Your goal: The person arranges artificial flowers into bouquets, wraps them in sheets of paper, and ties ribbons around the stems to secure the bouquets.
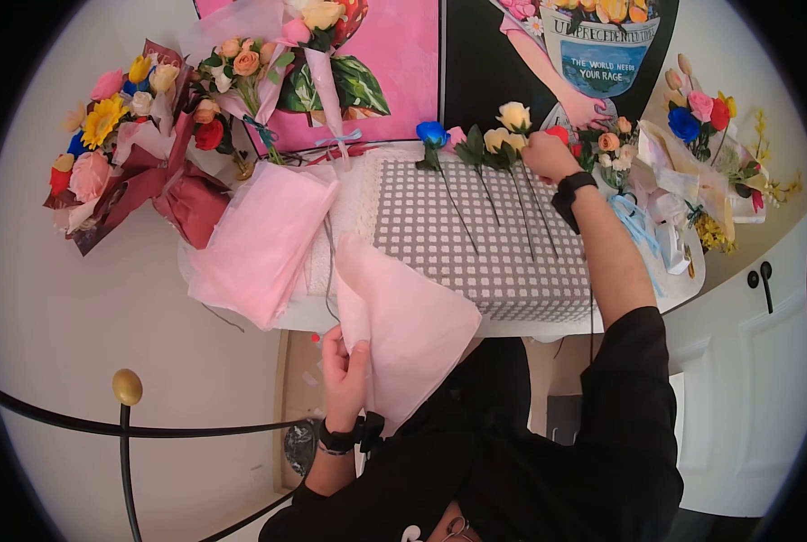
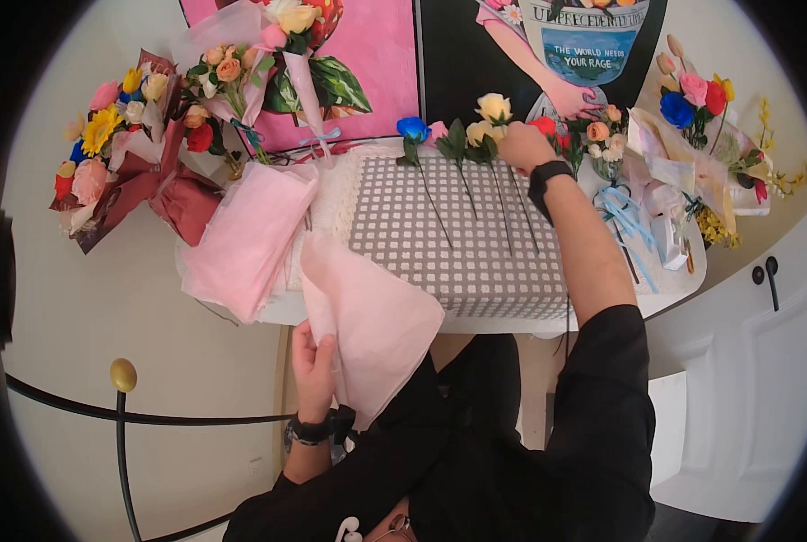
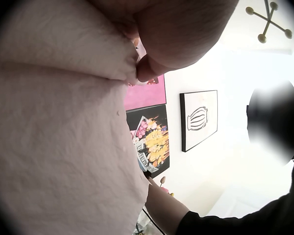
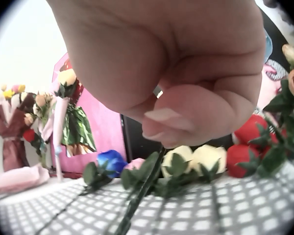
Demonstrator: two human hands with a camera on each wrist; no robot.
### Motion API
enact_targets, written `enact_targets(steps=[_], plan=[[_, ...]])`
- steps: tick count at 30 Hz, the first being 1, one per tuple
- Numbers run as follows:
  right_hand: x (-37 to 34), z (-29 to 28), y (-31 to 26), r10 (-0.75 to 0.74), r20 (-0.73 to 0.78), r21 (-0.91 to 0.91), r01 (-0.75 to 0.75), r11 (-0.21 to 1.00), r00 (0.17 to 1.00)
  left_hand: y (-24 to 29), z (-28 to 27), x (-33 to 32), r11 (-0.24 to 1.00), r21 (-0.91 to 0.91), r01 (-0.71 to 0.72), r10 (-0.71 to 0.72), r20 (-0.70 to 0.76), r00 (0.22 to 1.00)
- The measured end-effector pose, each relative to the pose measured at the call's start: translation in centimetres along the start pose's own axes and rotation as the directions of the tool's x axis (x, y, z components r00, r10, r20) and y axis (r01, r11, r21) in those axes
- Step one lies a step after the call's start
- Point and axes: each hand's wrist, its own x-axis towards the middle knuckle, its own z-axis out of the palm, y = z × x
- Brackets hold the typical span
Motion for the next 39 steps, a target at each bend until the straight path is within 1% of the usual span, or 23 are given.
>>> enact_targets(steps=[2,5,6,7,11,13,14,15,18,20,22,25,26,27,29,30,31,32,33,35,36,38,39], plan=[[0.4,-1.0,1.4,0.061,-0.014,-0.109,-0.062,0.992,0.998,0.0,0.2,0.0,1.0,-0.016,0.006,-0.006,0.0,1.0],[1.3,-0.5,2.9,0.018,-0.036,-0.168,-0.024,0.985,0.999,0.3,0.9,0.0,0.998,-0.055,0.034,-0.035,-0.019,0.999],[1.7,-0.2,3.3,0.085,0.018,-0.166,-0.08,0.983,0.996,0.4,1.0,0.0,0.998,-0.056,0.033,-0.034,-0.018,0.999],[2.1,0.3,3.7,0.08,0.017,-0.166,-0.076,0.983,0.997,0.4,1.1,-0.1,0.998,-0.056,0.031,-0.033,-0.018,0.999],[3.6,3.0,5.6,0.031,-0.069,-0.158,-0.042,0.987,0.997,0.5,1.0,-0.3,0.999,-0.042,0.031,-0.032,-0.021,0.999],[3.6,3.9,6.2,-0.151,-0.225,-0.275,0.086,0.958,0.962,0.3,0.9,-0.4,0.998,-0.046,0.036,-0.037,-0.008,0.999],[2.9,3.6,5.4,-0.097,-0.228,-0.222,0.045,0.974,0.969,0.4,0.9,-0.4,0.998,-0.041,0.041,-0.041,-0.011,0.999],[2.3,3.2,4.7,-0.095,-0.222,-0.219,0.046,0.975,0.97,0.4,0.9,-0.3,0.998,-0.041,0.041,-0.041,-0.004,0.999],[-0.7,1.9,2.2,-0.188,-0.238,-0.222,0.135,0.966,0.953,0.6,1.4,0.0,0.998,-0.035,0.058,-0.059,-0.001,0.998],[-4.7,0.4,-1.3,-0.221,-0.201,-0.135,0.196,0.971,0.954,0.9,1.7,0.4,0.997,-0.023,0.075,-0.076,-0.012,0.997],[-9.4,-0.8,-3.9,-0.277,-0.087,0.089,0.285,0.954,0.957,1.1,2.3,0.8,0.995,-0.057,0.081,-0.08,0.021,0.997],[-16.7,-1.8,-6.0,-0.255,-0.002,0.429,0.232,0.873,0.967,1.4,3.3,1.6,0.994,-0.089,0.062,-0.062,0.005,0.998],[-18.6,-1.1,-5.7,-0.204,0.054,0.584,0.135,0.8,0.977,1.5,3.7,2.0,0.994,-0.087,0.062,-0.062,-0.002,0.998],[-20.3,-0.5,-5.5,-0.18,0.12,0.733,0.035,0.68,0.976,1.6,4.0,2.3,0.991,-0.13,0.045,-0.05,-0.032,0.998],[-23.3,2.8,-4.6,-0.264,0.087,0.885,0.048,0.464,0.961,1.8,4.9,2.9,0.985,-0.169,0.026,-0.039,-0.072,0.997],[-24.5,4.3,-4.7,-0.273,0.09,0.885,0.048,0.463,0.958,1.9,5.5,3.5,0.968,-0.25,0.006,-0.029,-0.088,0.996],[-25.8,5.7,-5.0,-0.321,0.177,0.897,-0.019,0.441,0.93,1.9,6.0,3.7,0.945,-0.327,-0.011,-0.024,-0.101,0.995],[-26.6,6.7,-5.1,-0.366,0.257,0.904,-0.088,0.419,0.894,1.4,6.2,3.8,0.947,-0.32,-0.008,-0.026,-0.103,0.994],[-26.5,7.0,-5.0,-0.364,0.255,0.907,-0.091,0.412,0.896,0.7,6.3,4.0,0.94,-0.342,-0.006,-0.022,-0.077,0.997],[-26.4,7.5,-4.9,-0.404,0.296,0.882,-0.086,0.462,0.866,0.5,6.4,4.2,0.934,-0.357,0.005,-0.021,-0.041,0.999],[-26.4,7.9,-4.7,-0.399,0.291,0.885,-0.087,0.457,0.87,0.5,6.5,4.3,0.92,-0.391,0.018,-0.03,-0.022,0.999],[-26.4,8.4,-4.7,-0.244,0.308,0.81,-0.118,0.575,0.92,0.5,6.8,4.3,0.904,-0.426,0.033,-0.037,-0.001,0.999],[-26.6,8.5,-5.0,-0.242,0.306,0.81,-0.119,0.575,0.921,0.5,7.1,4.3,0.965,-0.259,-0.026,0.027,0.002,1.0]])
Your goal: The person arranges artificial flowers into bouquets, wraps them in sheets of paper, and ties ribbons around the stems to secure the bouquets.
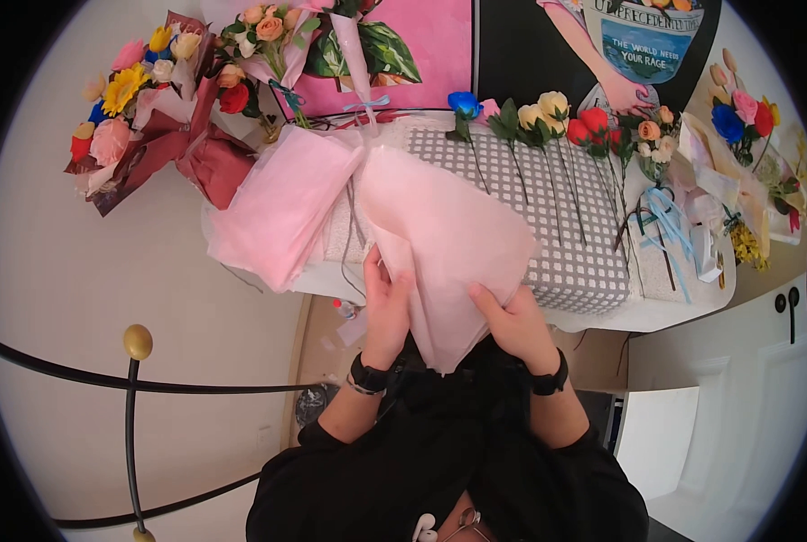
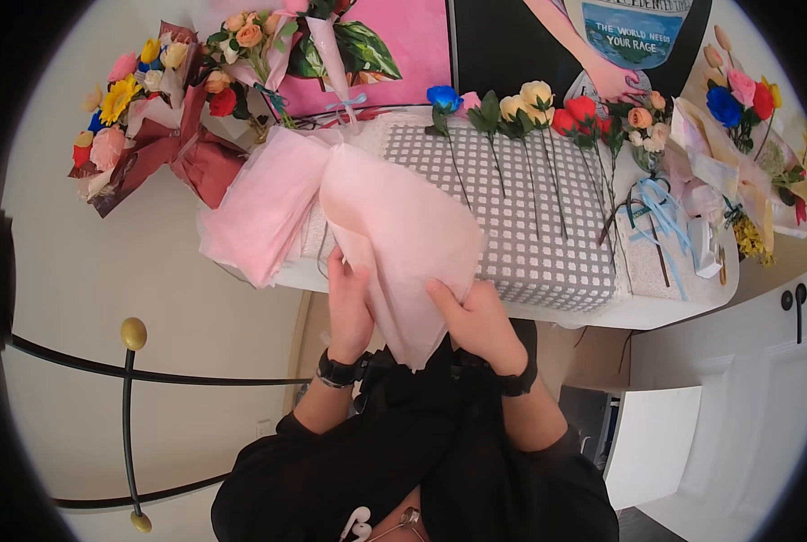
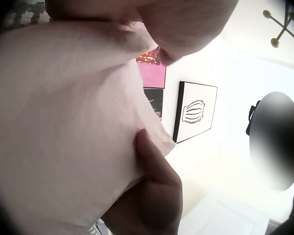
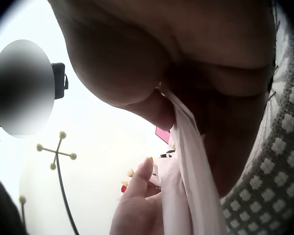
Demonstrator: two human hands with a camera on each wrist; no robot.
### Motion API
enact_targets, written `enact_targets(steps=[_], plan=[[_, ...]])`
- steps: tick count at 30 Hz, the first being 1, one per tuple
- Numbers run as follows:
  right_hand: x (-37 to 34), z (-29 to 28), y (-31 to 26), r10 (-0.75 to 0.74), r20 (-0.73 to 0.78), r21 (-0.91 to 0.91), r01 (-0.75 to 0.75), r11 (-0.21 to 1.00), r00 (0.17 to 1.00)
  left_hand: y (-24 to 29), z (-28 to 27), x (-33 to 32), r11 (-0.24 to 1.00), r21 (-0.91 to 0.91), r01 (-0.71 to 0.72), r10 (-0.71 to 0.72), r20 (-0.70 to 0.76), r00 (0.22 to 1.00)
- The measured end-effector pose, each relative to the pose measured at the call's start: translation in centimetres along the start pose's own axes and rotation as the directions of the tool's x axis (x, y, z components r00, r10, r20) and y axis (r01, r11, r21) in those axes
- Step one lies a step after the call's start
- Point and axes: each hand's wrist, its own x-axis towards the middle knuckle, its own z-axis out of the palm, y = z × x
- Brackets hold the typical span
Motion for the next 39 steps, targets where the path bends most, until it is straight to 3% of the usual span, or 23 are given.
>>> enact_targets(steps=[1,2,5,7,12,14,17,19,20,22,26,28,29,32,35,37,38,39], plan=[[0.0,0.7,-0.3,-0.146,-0.093,-0.087,0.138,0.987,0.985,-0.1,0.1,-0.1,0.983,0.175,-0.061,0.057,0.027,0.998],[0.0,1.1,-0.5,-0.295,-0.168,-0.184,0.264,0.947,0.941,-0.2,0.1,-0.1,0.983,0.174,-0.06,0.056,0.025,0.998],[-0.2,1.3,-0.5,-0.285,-0.21,-0.162,0.254,0.954,0.935,-0.3,-0.8,0.0,0.939,0.337,-0.075,0.051,0.08,0.996],[-0.2,1.0,-0.4,-0.309,-0.238,-0.211,0.261,0.942,0.921,0.0,-1.4,0.3,0.968,0.244,0.062,-0.066,0.006,0.998],[-0.5,0.4,-1.1,-0.35,-0.289,-0.215,0.296,0.931,0.891,-0.2,-3.4,1.0,0.989,0.146,0.02,-0.009,-0.078,0.997],[-0.7,0.2,-1.1,-0.302,-0.3,-0.094,0.287,0.953,0.905,0.5,-2.9,1.1,0.996,0.085,-0.015,0.024,-0.109,0.994],[-0.6,0.2,-1.1,-0.247,-0.3,-0.022,0.253,0.967,0.921,1.2,-1.5,0.5,0.992,0.118,0.049,-0.031,-0.146,0.989],[-0.3,0.6,-1.2,-0.319,-0.323,-0.057,0.318,0.946,0.891,1.2,-1.0,0.5,0.946,0.301,-0.118,0.135,-0.034,0.99],[-0.1,0.8,-1.2,-0.39,-0.349,-0.094,0.382,0.919,0.852,1.3,-1.4,0.6,0.946,0.302,-0.119,0.138,-0.041,0.99],[-0.2,0.3,-0.6,-0.358,-0.355,-0.075,0.355,0.932,0.864,1.6,-2.8,0.8,0.898,0.434,-0.067,0.065,0.019,0.998],[-0.2,-0.8,0.1,-0.263,-0.423,-0.003,0.289,0.957,0.867,2.2,-5.4,1.3,0.936,0.335,-0.107,0.1,0.037,0.994],[-0.1,-0.9,0.4,-0.244,-0.414,0.04,0.285,0.958,0.877,2.5,-7.5,1.5,0.798,0.586,-0.139,0.04,0.178,0.983],[0.0,-1.0,0.6,-0.22,-0.419,0.074,0.275,0.959,0.881,2.7,-7.6,1.3,0.794,0.593,-0.137,0.047,0.164,0.985],[0.6,-1.3,1.1,-0.241,-0.449,0.086,0.31,0.947,0.86,3.4,-8.0,0.6,0.833,0.552,-0.037,0.001,0.066,0.998],[1.0,-1.8,1.6,-0.22,-0.459,0.153,0.321,0.935,0.861,2.9,-10.5,0.4,0.796,0.606,-0.01,-0.079,0.119,0.99],[1.2,-1.9,1.6,-0.21,-0.448,0.191,0.322,0.927,0.869,3.2,-11.1,0.5,0.913,0.407,0.017,-0.084,0.147,0.985],[1.4,-1.9,1.5,-0.199,-0.441,0.228,0.323,0.918,0.875,3.6,-10.5,0.4,0.914,0.406,0.017,-0.084,0.147,0.986],[1.6,-1.7,1.5,-0.2,-0.441,0.227,0.324,0.919,0.875,3.9,-9.7,0.2,0.968,0.24,0.073,-0.079,0.017,0.997]])
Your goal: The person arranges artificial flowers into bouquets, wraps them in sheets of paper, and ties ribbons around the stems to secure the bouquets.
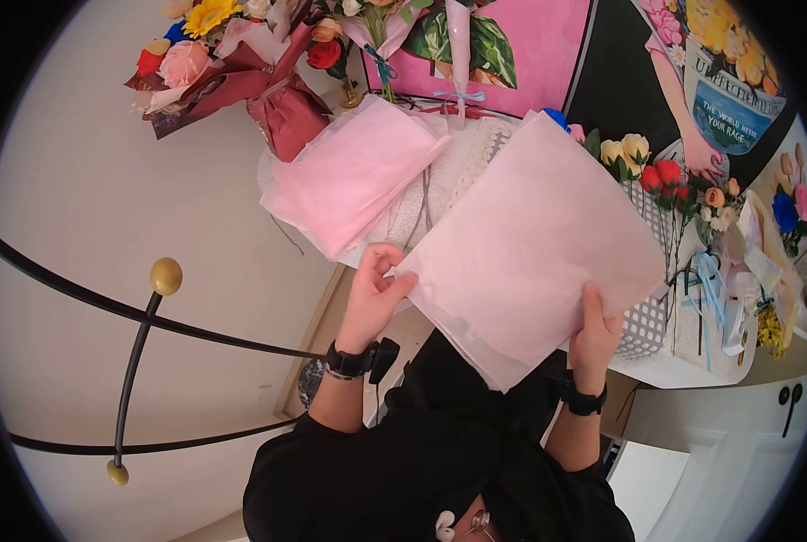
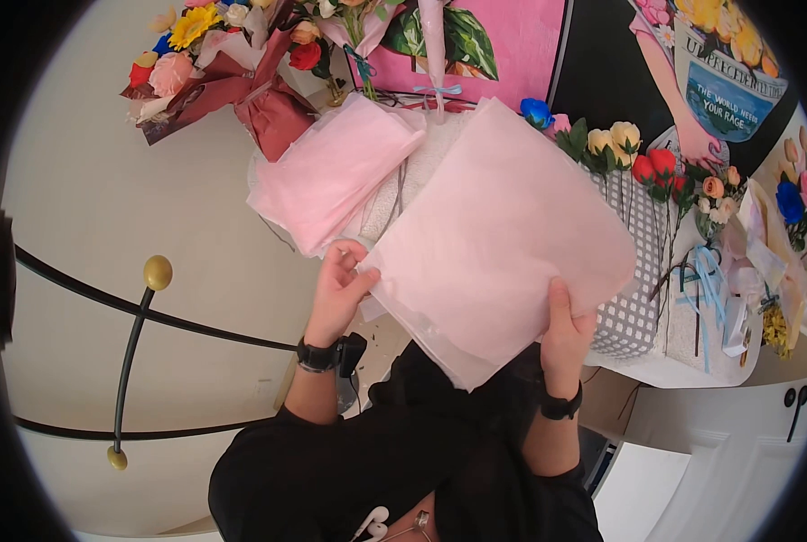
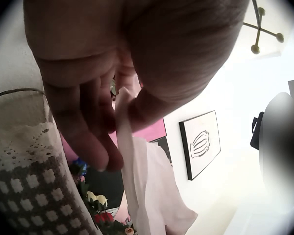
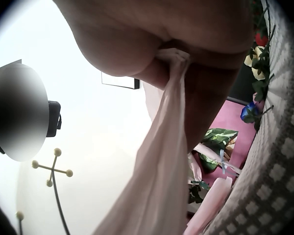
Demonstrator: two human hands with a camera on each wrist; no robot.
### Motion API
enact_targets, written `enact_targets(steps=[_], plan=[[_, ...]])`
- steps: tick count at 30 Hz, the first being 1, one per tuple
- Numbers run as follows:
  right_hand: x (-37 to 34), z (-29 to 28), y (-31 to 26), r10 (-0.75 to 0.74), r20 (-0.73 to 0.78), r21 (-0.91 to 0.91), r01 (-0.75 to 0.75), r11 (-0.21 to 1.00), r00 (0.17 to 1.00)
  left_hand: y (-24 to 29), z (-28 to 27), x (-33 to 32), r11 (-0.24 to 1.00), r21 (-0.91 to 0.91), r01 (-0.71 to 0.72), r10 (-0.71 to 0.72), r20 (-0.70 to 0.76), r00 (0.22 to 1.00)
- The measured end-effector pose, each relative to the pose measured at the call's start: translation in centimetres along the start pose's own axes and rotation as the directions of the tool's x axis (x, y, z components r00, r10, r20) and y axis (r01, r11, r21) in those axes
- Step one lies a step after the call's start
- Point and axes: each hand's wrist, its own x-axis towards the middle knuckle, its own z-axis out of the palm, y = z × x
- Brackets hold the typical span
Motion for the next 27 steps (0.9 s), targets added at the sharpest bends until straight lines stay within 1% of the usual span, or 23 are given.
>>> enact_targets(steps=[1,2,3,4,5,6,7,8,9,11,12,14,15,16,17,19,21,22,23,24,25,26,27], plan=[[0.1,0.5,0.1,-0.007,-0.006,0.047,0.007,0.999,1.0,0.7,0.9,-0.1,0.983,-0.181,0.026,-0.049,-0.121,0.991],[0.1,1.1,0.2,-0.014,-0.013,0.094,0.015,0.995,1.0,0.7,1.4,-0.3,0.983,-0.181,0.026,-0.048,-0.121,0.991],[-0.1,1.5,0.3,-0.013,-0.013,0.095,0.015,0.995,1.0,0.6,1.8,-0.5,0.966,-0.245,0.077,-0.108,-0.115,0.987],[-0.4,2.0,0.3,0.024,-0.004,0.076,-0.023,0.997,1.0,0.5,2.2,-0.7,0.943,-0.308,0.126,-0.166,-0.106,0.98],[-0.6,2.5,0.3,0.059,0.004,0.056,-0.06,0.997,0.998,0.1,2.7,-0.8,0.944,-0.306,0.125,-0.164,-0.105,0.981],[-0.7,3.1,0.4,0.058,0.004,0.058,-0.058,0.997,0.998,-0.5,3.2,-0.8,0.978,-0.202,0.047,-0.066,-0.091,0.994],[-0.9,3.7,0.6,0.037,0.011,0.102,-0.038,0.994,0.999,-0.8,3.6,-0.8,0.995,-0.098,-0.037,0.031,-0.066,0.997],[-1.0,4.2,0.7,0.015,0.017,0.145,-0.017,0.989,1.0,-0.5,4.0,-0.8,0.997,-0.034,-0.063,0.06,-0.079,0.995],[-1.1,4.5,0.8,0.014,0.016,0.145,-0.016,0.989,1.0,-0.8,3.7,-0.7,0.997,-0.033,-0.063,0.061,-0.078,0.995],[-1.2,4.8,0.9,0.02,0.042,0.145,-0.026,0.989,0.999,-1.0,2.7,-0.3,0.997,-0.068,0.035,-0.048,-0.19,0.981],[-1.2,4.8,1.0,0.018,0.043,0.147,-0.024,0.989,0.999,-1.0,2.1,0.0,0.997,-0.067,0.033,-0.045,-0.19,0.981],[-1.2,4.6,1.2,0.099,0.118,0.027,-0.103,0.994,0.988,0.9,1.3,0.9,0.998,-0.045,-0.053,0.037,-0.304,0.952],[-1.0,4.4,0.9,0.095,0.12,0.03,-0.099,0.995,0.988,1.7,0.4,1.6,0.997,-0.043,-0.058,0.042,-0.304,0.952],[-0.7,4.2,0.4,0.203,0.253,0.065,-0.226,0.972,0.946,2.7,-0.6,2.4,0.997,-0.021,-0.072,0.06,-0.348,0.935],[-0.5,4.2,-0.1,0.294,0.385,0.082,-0.35,0.933,0.875,3.8,-1.5,3.3,0.996,0.002,-0.086,0.08,-0.391,0.917],[-0.7,5.0,-1.2,0.274,0.371,0.058,-0.317,0.947,0.887,6.1,-3.1,5.3,0.983,-0.012,-0.181,0.16,-0.408,0.899],[-0.8,5.1,-1.5,0.25,0.351,0.038,-0.281,0.959,0.902,6.8,-6.5,8.3,0.973,-0.035,-0.226,0.193,-0.405,0.894],[-0.8,4.8,-1.4,0.291,0.385,0.002,-0.317,0.949,0.876,7.0,-8.5,9.7,0.972,-0.032,-0.232,0.201,-0.398,0.895],[-0.9,4.5,-1.2,0.334,0.415,-0.035,-0.351,0.936,0.846,7.1,-10.6,11.1,0.985,-0.027,-0.172,0.147,-0.395,0.907],[-1.1,4.3,-1.1,0.325,0.411,-0.027,-0.345,0.938,0.852,7.0,-12.5,12.4,0.994,-0.022,-0.111,0.093,-0.39,0.916],[-1.2,4.1,-1.0,0.356,0.42,-0.048,-0.372,0.927,0.835,6.6,-14.1,13.7,0.993,-0.017,-0.115,0.1,-0.379,0.92],[-1.3,3.9,-0.9,0.388,0.428,-0.069,-0.399,0.914,0.816,6.0,-15.6,14.9,0.995,0.025,-0.1,0.102,-0.381,0.919],[-1.5,3.6,-0.8,0.382,0.422,-0.059,-0.396,0.916,0.822,5.4,-16.9,15.8,0.994,0.066,-0.084,0.103,-0.384,0.918]])
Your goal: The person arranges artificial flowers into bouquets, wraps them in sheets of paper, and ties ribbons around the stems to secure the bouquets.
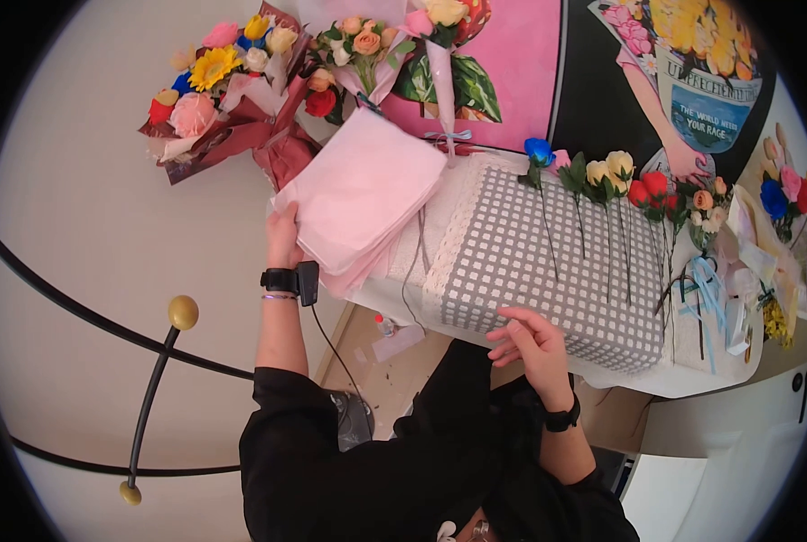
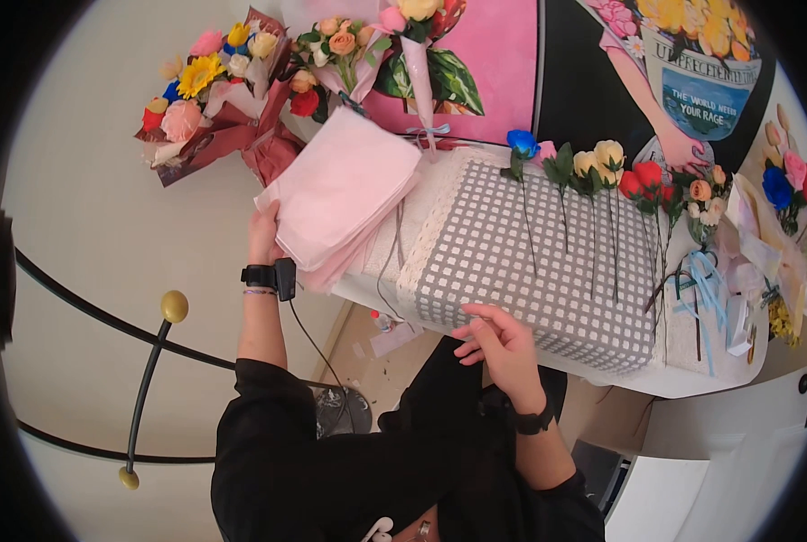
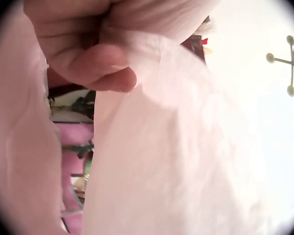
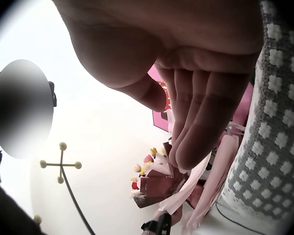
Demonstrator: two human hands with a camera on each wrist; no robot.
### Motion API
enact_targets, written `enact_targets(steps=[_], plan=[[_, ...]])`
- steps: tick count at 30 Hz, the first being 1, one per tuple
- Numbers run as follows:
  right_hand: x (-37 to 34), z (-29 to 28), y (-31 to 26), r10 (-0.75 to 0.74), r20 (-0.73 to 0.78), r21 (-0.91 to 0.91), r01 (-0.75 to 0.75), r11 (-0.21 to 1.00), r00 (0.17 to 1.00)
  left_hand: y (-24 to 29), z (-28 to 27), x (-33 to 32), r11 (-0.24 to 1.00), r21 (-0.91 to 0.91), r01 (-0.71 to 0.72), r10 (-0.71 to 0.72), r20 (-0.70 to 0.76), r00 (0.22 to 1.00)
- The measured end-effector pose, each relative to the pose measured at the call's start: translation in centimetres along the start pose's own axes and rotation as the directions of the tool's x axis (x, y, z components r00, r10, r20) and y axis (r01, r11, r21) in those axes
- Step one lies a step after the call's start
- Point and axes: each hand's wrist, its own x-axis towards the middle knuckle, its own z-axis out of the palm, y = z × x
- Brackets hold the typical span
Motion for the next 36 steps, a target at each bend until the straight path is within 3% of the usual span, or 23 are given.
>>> enact_targets(steps=[7,9,10,12,13,15,16,18,22,24,26,27,29,30,33,36], plan=[[-0.6,-1.9,1.5,0.058,0.003,-0.03,-0.058,0.998,0.998,-2.5,-3.0,2.4,0.993,0.082,0.079,-0.08,0.003,0.997],[-0.8,-2.5,1.6,0.066,0.0,-0.042,-0.066,0.997,0.998,-2.8,-3.5,2.3,0.906,0.422,-0.001,0.054,-0.114,0.992],[-0.8,-2.8,1.5,0.057,-0.029,-0.062,-0.058,0.996,0.998,-2.5,-3.7,2.1,0.907,0.421,0.002,0.052,-0.115,0.992],[-0.6,-3.6,1.1,0.045,-0.056,-0.084,-0.05,0.995,0.997,-1.6,-3.9,2.0,0.7,0.713,-0.049,0.216,-0.146,0.965],[-0.5,-4.2,0.8,0.006,-0.113,-0.111,-0.018,0.994,0.994,-1.1,-3.5,1.7,0.7,0.712,-0.049,0.216,-0.145,0.966],[0.1,-5.7,0.7,-0.093,-0.226,-0.147,0.06,0.987,0.97,0.0,-1.8,0.7,0.335,0.894,-0.296,0.612,0.033,0.79],[0.3,-6.3,0.4,-0.094,-0.228,-0.148,0.061,0.987,0.969,1.1,-0.2,0.1,0.336,0.894,-0.298,0.612,0.033,0.79],[0.9,-7.1,-0.3,-0.178,-0.321,-0.197,0.118,0.973,0.93,3.3,4.0,-1.6,0.29,0.786,-0.547,0.512,0.355,0.782],[2.1,-7.8,-0.7,-0.233,-0.386,-0.275,0.129,0.953,0.893,5.1,14.2,-3.0,0.407,0.679,-0.612,0.226,0.574,0.787],[2.3,-7.7,-0.4,-0.264,-0.446,-0.305,0.132,0.943,0.855,4.8,18.9,-1.2,0.506,0.621,-0.599,0.249,0.56,0.79],[2.3,-8.0,0.1,-0.296,-0.454,-0.317,0.159,0.935,0.84,2.8,22.6,2.8,0.602,0.596,-0.531,0.289,0.457,0.841],[2.3,-8.1,0.3,-0.322,-0.457,-0.323,0.182,0.929,0.829,1.8,24.0,4.7,0.605,0.583,-0.542,0.297,0.466,0.834],[2.2,-8.1,0.3,-0.338,-0.466,-0.339,0.188,0.922,0.818,-0.3,26.7,8.1,0.629,0.612,-0.479,0.367,0.309,0.877],[2.1,-8.1,0.4,-0.34,-0.469,-0.346,0.185,0.92,0.815,-1.9,27.5,9.6,0.632,0.597,-0.493,0.377,0.319,0.869],[2.2,-7.9,0.8,-0.442,-0.459,-0.469,0.212,0.857,0.77,-3.4,29.9,11.7,0.809,0.464,-0.362,0.258,0.274,0.927],[2.4,-8.2,1.3,-0.517,-0.441,-0.523,0.258,0.812,0.734,-4.0,31.1,12.7,0.825,0.45,-0.342,0.197,0.338,0.92]])
